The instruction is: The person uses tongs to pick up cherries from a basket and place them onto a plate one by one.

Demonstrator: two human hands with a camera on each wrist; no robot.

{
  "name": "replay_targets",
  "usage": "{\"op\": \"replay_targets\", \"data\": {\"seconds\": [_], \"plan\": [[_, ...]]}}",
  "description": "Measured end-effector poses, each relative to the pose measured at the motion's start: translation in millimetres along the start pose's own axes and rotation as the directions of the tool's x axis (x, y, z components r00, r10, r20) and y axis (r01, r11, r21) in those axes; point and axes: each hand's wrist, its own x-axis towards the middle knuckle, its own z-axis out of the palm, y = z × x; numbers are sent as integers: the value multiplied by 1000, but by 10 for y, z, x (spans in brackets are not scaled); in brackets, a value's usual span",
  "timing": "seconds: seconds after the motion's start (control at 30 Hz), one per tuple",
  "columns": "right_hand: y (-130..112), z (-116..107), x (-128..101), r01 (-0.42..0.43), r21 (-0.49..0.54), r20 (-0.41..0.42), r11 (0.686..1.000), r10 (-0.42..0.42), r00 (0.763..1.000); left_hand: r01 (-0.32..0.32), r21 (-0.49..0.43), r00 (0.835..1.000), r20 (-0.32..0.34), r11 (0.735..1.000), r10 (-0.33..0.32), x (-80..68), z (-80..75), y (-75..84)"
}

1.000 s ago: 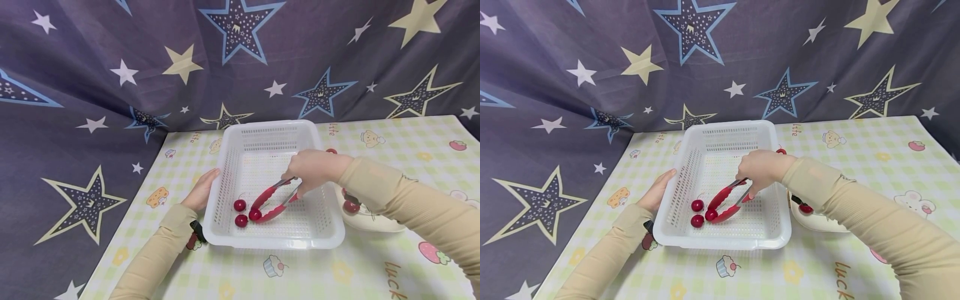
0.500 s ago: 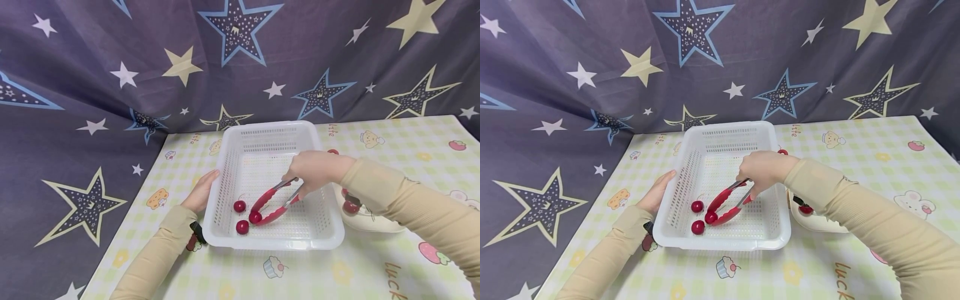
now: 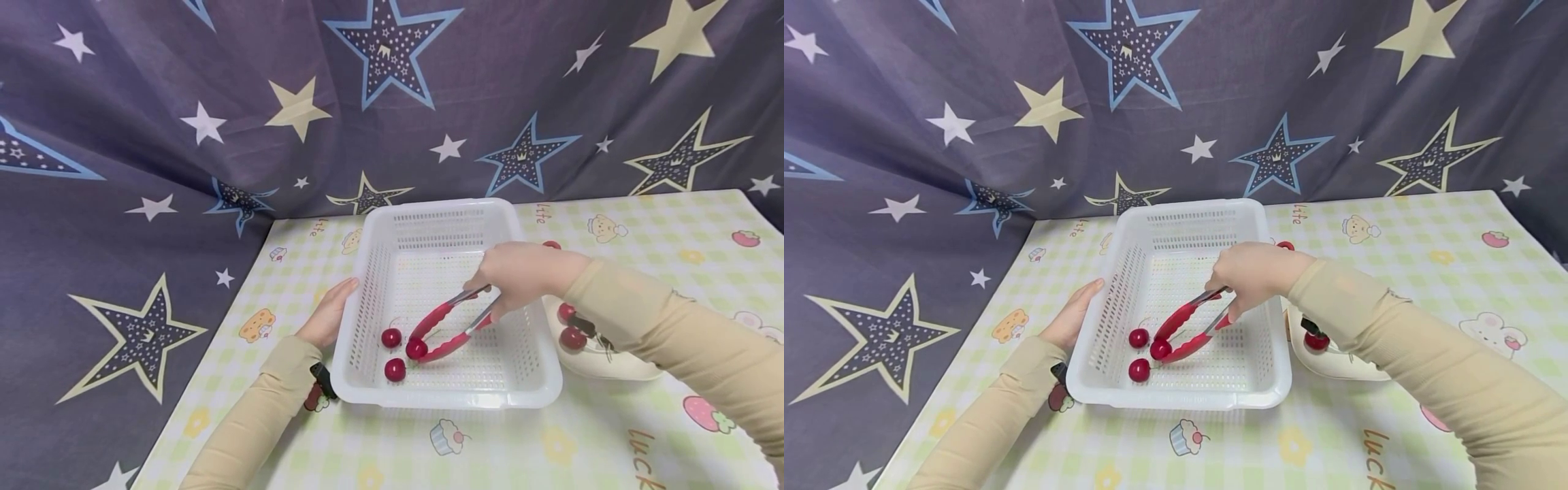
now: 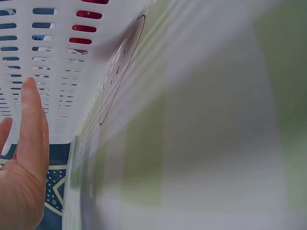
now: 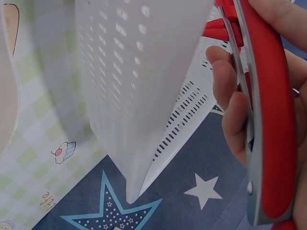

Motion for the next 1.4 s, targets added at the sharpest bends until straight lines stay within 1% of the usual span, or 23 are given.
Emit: {"op": "replay_targets", "data": {"seconds": [0.23, 0.4, 0.6, 0.83, 1.03, 1.1, 1.2, 1.3, 1.4], "plan": [[57, -12, -98, -56, 86, -53, 995, 60, 997, -5, 6, 1000, 2, 1000, 5, -12, -6, 6], [93, -21, -187, -97, 165, -88, 982, 112, 990, -17, 12, 1000, 15, 1000, 17, -3, -20, -3], [155, 12, -299, -128, 236, -119, 963, 159, 980, -11, 12, 1000, 17, 1000, 10, 3, -23, -9], [234, 78, -439, -83, 225, -208, 971, 131, 969, -13, -1, 1000, 24, 1000, 13, 11, -28, -8], [305, 180, -546, -47, 239, -284, 970, 116, 952, 0, 33, 1000, 6, 999, 0, -10, -34, -21], [328, 222, -576, -44, 244, -308, 969, 121, 944, 1, 29, 1000, 6, 1000, -1, -20, -31, -27], [358, 267, -620, -37, 243, -360, 969, 126, 925, -9, 15, 1000, 16, 1000, 9, -21, -21, -27], [382, 281, -662, -22, 250, -407, 968, 125, 905, -16, -2, 1000, 15, 1000, 16, -13, -13, -20], [391, 276, -706, -14, 261, -431, 965, 129, 893, -18, -9, 1000, 20, 1000, 18, 5, -16, -11]]}}
